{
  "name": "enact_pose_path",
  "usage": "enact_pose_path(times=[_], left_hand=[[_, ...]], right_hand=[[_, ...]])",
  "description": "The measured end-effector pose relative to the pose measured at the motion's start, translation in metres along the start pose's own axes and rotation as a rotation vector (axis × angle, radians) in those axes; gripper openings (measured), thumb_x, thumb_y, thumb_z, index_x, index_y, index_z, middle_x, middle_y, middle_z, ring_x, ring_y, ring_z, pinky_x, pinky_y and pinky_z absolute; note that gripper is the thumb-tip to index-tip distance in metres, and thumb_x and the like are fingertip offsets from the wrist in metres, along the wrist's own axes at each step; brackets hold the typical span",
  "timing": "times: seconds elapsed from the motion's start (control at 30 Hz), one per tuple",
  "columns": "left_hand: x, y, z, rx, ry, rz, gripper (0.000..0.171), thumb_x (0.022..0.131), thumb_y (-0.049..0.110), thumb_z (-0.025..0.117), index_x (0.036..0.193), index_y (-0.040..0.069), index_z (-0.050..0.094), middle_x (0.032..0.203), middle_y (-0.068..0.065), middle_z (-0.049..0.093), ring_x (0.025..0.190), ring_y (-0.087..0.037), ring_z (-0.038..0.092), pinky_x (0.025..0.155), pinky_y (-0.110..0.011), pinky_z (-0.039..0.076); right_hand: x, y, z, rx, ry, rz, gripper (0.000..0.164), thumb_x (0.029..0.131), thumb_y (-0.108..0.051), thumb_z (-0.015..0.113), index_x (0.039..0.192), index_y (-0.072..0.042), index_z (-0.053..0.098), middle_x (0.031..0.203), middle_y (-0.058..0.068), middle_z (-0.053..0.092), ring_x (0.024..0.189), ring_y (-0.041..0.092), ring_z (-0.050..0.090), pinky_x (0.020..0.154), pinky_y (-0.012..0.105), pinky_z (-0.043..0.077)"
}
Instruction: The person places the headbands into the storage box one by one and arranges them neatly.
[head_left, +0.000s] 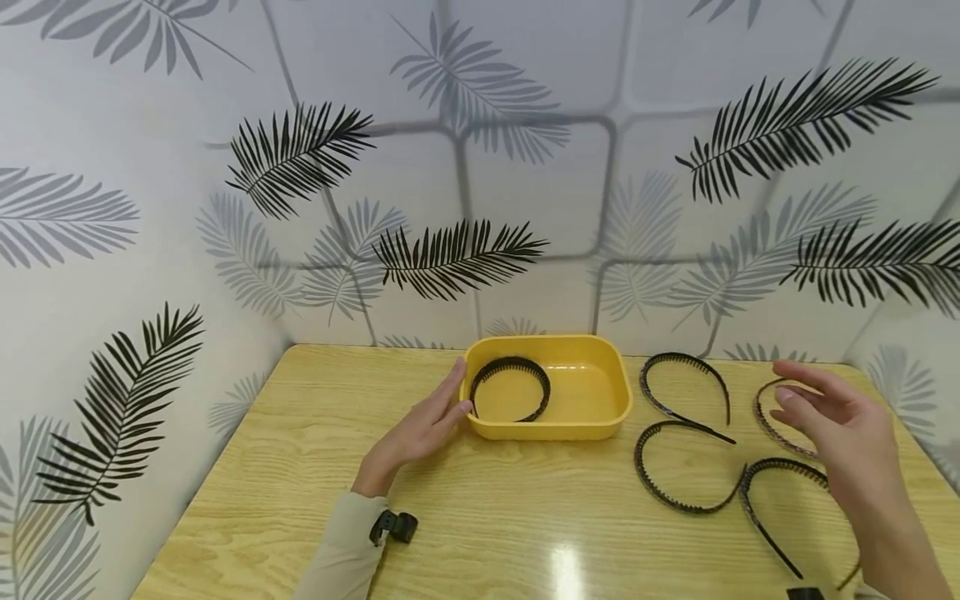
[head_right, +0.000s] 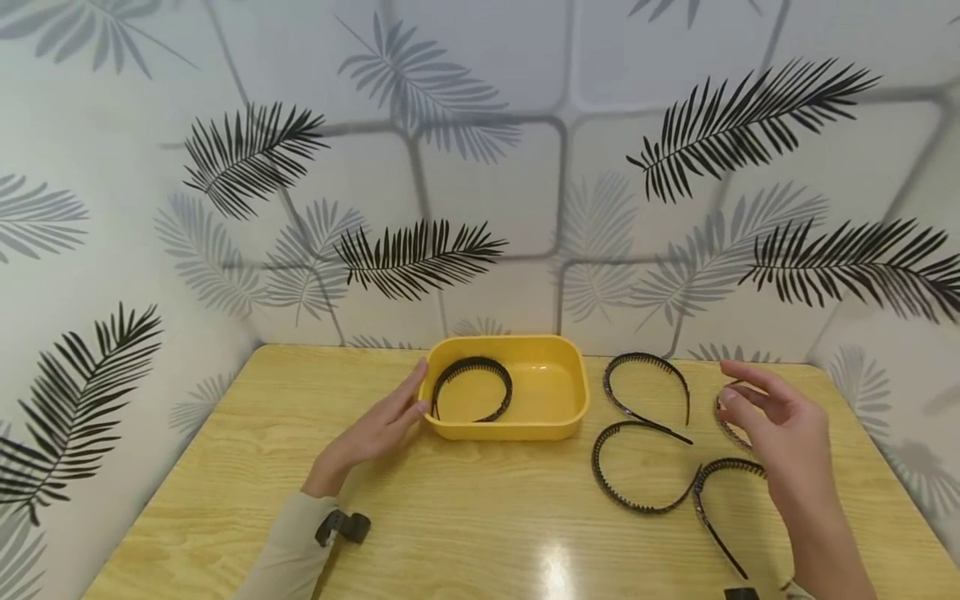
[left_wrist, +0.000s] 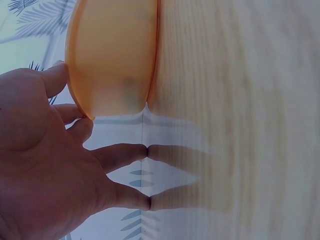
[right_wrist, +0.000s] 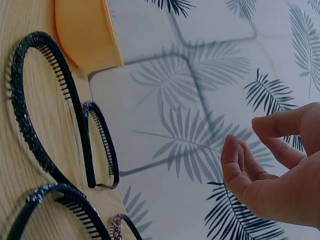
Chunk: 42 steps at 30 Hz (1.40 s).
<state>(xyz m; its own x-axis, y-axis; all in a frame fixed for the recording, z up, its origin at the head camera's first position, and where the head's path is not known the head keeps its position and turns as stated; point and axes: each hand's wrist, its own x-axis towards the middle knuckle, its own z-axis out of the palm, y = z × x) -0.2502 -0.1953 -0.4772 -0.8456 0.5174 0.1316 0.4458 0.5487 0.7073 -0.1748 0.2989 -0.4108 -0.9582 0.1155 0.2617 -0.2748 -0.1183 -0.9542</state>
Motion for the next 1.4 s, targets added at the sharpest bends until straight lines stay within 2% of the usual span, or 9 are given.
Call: enact_pose_path(times=[0.17,0.33,0.53,0.73,0.83,1.03,1.23,1.37,1.4], left_hand=[[0.001,-0.001,0.000,0.002,-0.013,-0.007,0.067,0.114,0.026,0.040,0.164,0.001,0.003,0.171,-0.010,-0.001,0.157,-0.027,0.005,0.125,-0.048,0.013],[0.001,-0.002,0.000,0.018,-0.008,-0.016,0.067,0.114,0.027,0.039,0.164,0.001,0.003,0.171,-0.015,0.002,0.157,-0.026,0.005,0.125,-0.046,0.013],[0.003,-0.001,0.002,0.010,-0.002,-0.005,0.067,0.114,0.027,0.040,0.164,0.001,0.004,0.171,-0.016,0.003,0.157,-0.026,0.006,0.125,-0.047,0.013],[0.004,-0.002,0.003,0.009,0.000,-0.002,0.067,0.114,0.028,0.039,0.164,0.001,0.003,0.171,-0.013,0.001,0.157,-0.026,0.005,0.125,-0.046,0.012],[0.003,-0.003,0.002,0.012,-0.005,-0.013,0.068,0.114,0.030,0.039,0.164,0.003,0.002,0.171,-0.011,0.000,0.157,-0.023,0.004,0.125,-0.044,0.012],[0.000,-0.002,0.000,0.012,-0.007,-0.026,0.068,0.114,0.029,0.040,0.164,0.004,0.003,0.171,-0.010,0.000,0.157,-0.023,0.004,0.125,-0.044,0.012],[0.001,-0.001,0.001,0.002,-0.007,-0.003,0.067,0.114,0.028,0.039,0.164,0.001,0.003,0.171,-0.013,0.000,0.157,-0.028,0.005,0.125,-0.048,0.012],[0.002,-0.001,0.003,-0.001,-0.003,-0.001,0.067,0.114,0.029,0.039,0.164,0.001,0.004,0.171,-0.013,0.000,0.157,-0.029,0.006,0.125,-0.050,0.013],[0.002,0.000,0.003,-0.002,-0.003,-0.002,0.067,0.114,0.029,0.039,0.164,0.001,0.004,0.171,-0.012,0.000,0.157,-0.028,0.006,0.125,-0.049,0.013]], right_hand=[[0.000,0.004,-0.024,-0.006,0.049,-0.043,0.036,0.098,0.009,0.063,0.132,-0.002,0.068,0.124,-0.006,0.067,0.102,0.002,0.068,0.078,0.018,0.058],[0.003,0.004,-0.046,-0.018,0.128,-0.040,0.037,0.097,0.007,0.065,0.133,-0.001,0.068,0.122,-0.006,0.066,0.102,0.001,0.067,0.076,0.016,0.057],[0.004,0.013,-0.074,-0.108,0.224,-0.013,0.037,0.099,0.003,0.062,0.133,-0.010,0.068,0.118,-0.011,0.061,0.094,-0.003,0.064,0.070,0.011,0.054],[0.003,0.029,-0.101,-0.160,0.275,0.097,0.035,0.100,-0.001,0.063,0.123,-0.027,0.071,0.108,-0.014,0.057,0.086,-0.006,0.060,0.062,0.010,0.053],[0.003,0.037,-0.114,-0.163,0.253,0.143,0.037,0.100,-0.002,0.064,0.124,-0.031,0.068,0.106,-0.015,0.056,0.085,-0.006,0.059,0.060,0.012,0.054],[0.001,0.053,-0.130,-0.260,0.215,0.260,0.042,0.100,-0.010,0.067,0.132,-0.035,0.057,0.098,-0.019,0.054,0.080,-0.008,0.060,0.061,0.015,0.056],[-0.002,0.063,-0.142,-0.256,0.175,0.284,0.039,0.099,-0.006,0.068,0.121,-0.037,0.059,0.092,-0.020,0.057,0.074,-0.002,0.065,0.060,0.018,0.058],[-0.001,0.066,-0.147,-0.333,0.139,0.337,0.053,0.100,-0.012,0.068,0.146,-0.031,0.051,0.100,-0.015,0.053,0.076,-0.002,0.065,0.065,0.019,0.059],[0.000,0.067,-0.148,-0.380,0.128,0.351,0.058,0.102,-0.015,0.067,0.154,-0.027,0.045,0.106,-0.008,0.054,0.077,-0.003,0.065,0.066,0.020,0.059]])
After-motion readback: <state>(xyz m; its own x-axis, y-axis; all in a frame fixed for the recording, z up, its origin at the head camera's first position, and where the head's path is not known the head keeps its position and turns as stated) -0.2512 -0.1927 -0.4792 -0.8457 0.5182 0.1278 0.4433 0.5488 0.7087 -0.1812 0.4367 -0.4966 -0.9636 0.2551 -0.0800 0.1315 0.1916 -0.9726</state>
